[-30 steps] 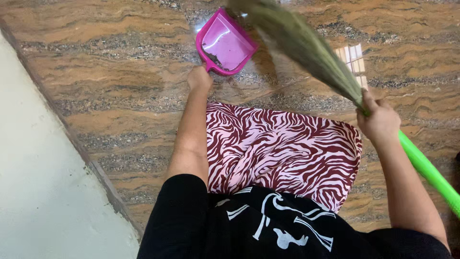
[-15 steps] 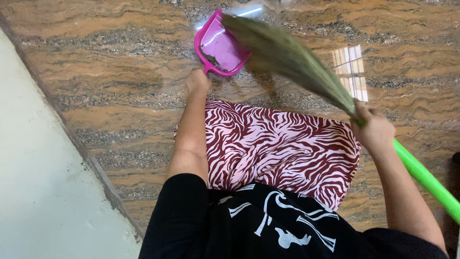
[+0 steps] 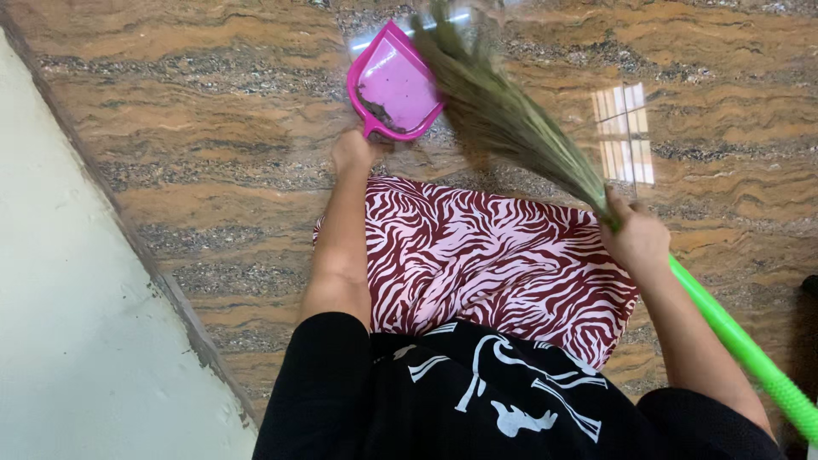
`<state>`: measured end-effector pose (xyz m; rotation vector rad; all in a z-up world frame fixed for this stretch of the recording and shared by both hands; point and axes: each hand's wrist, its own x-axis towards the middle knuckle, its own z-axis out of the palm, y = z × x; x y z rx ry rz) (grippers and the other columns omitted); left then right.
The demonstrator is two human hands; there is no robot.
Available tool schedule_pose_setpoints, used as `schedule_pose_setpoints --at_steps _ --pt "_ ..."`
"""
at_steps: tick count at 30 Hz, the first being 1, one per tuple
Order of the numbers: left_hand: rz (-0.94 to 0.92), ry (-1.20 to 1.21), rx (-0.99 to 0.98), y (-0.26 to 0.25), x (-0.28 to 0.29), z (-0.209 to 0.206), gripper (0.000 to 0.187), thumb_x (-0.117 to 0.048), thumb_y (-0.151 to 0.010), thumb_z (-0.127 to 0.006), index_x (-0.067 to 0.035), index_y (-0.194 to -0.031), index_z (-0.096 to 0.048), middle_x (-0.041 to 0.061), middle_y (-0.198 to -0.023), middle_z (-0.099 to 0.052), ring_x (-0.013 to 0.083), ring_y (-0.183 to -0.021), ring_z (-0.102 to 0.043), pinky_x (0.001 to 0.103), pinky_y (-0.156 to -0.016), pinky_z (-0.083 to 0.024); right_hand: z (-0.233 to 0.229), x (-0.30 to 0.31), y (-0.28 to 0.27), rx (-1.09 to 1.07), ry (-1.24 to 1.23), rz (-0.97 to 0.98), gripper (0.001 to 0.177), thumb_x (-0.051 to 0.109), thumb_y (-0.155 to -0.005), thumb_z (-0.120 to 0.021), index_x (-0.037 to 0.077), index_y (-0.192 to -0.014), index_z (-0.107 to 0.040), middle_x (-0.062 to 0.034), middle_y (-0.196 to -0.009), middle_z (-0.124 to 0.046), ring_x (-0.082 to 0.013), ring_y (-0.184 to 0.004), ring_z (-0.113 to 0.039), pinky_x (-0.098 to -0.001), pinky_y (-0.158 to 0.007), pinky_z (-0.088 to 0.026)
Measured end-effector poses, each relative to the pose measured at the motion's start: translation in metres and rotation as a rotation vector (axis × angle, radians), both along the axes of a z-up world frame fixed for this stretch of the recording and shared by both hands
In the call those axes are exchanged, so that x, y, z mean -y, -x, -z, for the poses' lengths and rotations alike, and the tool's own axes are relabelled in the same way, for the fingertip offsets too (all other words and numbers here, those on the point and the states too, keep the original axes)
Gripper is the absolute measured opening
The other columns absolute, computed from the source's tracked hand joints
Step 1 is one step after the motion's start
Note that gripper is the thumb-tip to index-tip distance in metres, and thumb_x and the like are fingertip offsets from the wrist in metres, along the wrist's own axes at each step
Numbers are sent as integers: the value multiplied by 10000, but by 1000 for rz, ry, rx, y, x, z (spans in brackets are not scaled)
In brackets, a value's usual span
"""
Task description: The person sweeps debris on a tiled floor using a broom and a pink dustpan, then walks to a different room and empties the dustpan into a black trash bag.
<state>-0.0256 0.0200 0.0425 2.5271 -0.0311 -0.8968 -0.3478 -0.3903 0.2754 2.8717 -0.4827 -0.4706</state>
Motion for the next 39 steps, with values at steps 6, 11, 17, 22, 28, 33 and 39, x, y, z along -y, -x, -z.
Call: schedule_pose_setpoints --at_steps 6,11,17,22,28,33,39 --pt "56 -30 193 3 -20 52 338 -220 -813 -771 -157 -1142 -729 161 -1032 -737 364 -974 -717 467 -844 -567 -10 36 -6 41 -261 527 573 321 -1040 -688 258 -1593 -553 -199 -1153 -744 -254 -808 -726 -390 -629 -614" --pt "111 -104 250 1 -27 69 361 -227 -791 -778 -148 -1139 -721 176 -1062 -717 367 -984 -710 475 -841 -565 21 112 -52 210 -310 704 614 197 -1017 -681 191 -1596 -477 -144 -1330 -687 -219 -960 -732 -383 -755 -610" --pt "101 -86 214 -4 -38 50 339 -375 -853 -770 -135 -1090 -738 180 -1050 -724 379 -981 -712 488 -852 -563 100 170 -120 59 -106 797 508 165 -992 -699 222 -1486 -600 -109 -1294 -706 -251 -1092 -703 -395 -898 -587" --pt "103 -74 270 -12 -45 32 369 -424 -892 -746 -121 -1101 -731 220 -975 -724 411 -897 -713 507 -798 -564 147 164 -155 -131 38 554 652 214 -973 -668 284 -1579 -439 -163 -1175 -713 -325 -1035 -696 -454 -797 -576" --pt "104 -115 289 -23 -51 43 255 -264 -896 -711 -133 -1112 -743 206 -1020 -715 387 -924 -724 490 -799 -577 128 111 -167 -200 107 306 697 242 -965 -609 331 -1614 -368 -277 -1055 -655 -363 -850 -721 -480 -679 -612" --pt "63 -77 306 -24 -48 40 317 -229 -880 -714 -148 -1187 -719 215 -1029 -695 399 -926 -707 496 -804 -562 71 42 -131 -117 16 17 613 230 -1002 -629 304 -1598 -506 -197 -982 -669 -352 -819 -697 -478 -665 -583" --pt "32 -59 335 -25 -43 55 341 -187 -860 -701 -165 -1200 -716 195 -1033 -705 386 -946 -709 486 -822 -563 2 -1 -62 7 -150 22 667 348 -949 -744 285 -1588 -565 -144 -960 -700 -312 -775 -695 -453 -689 -585"
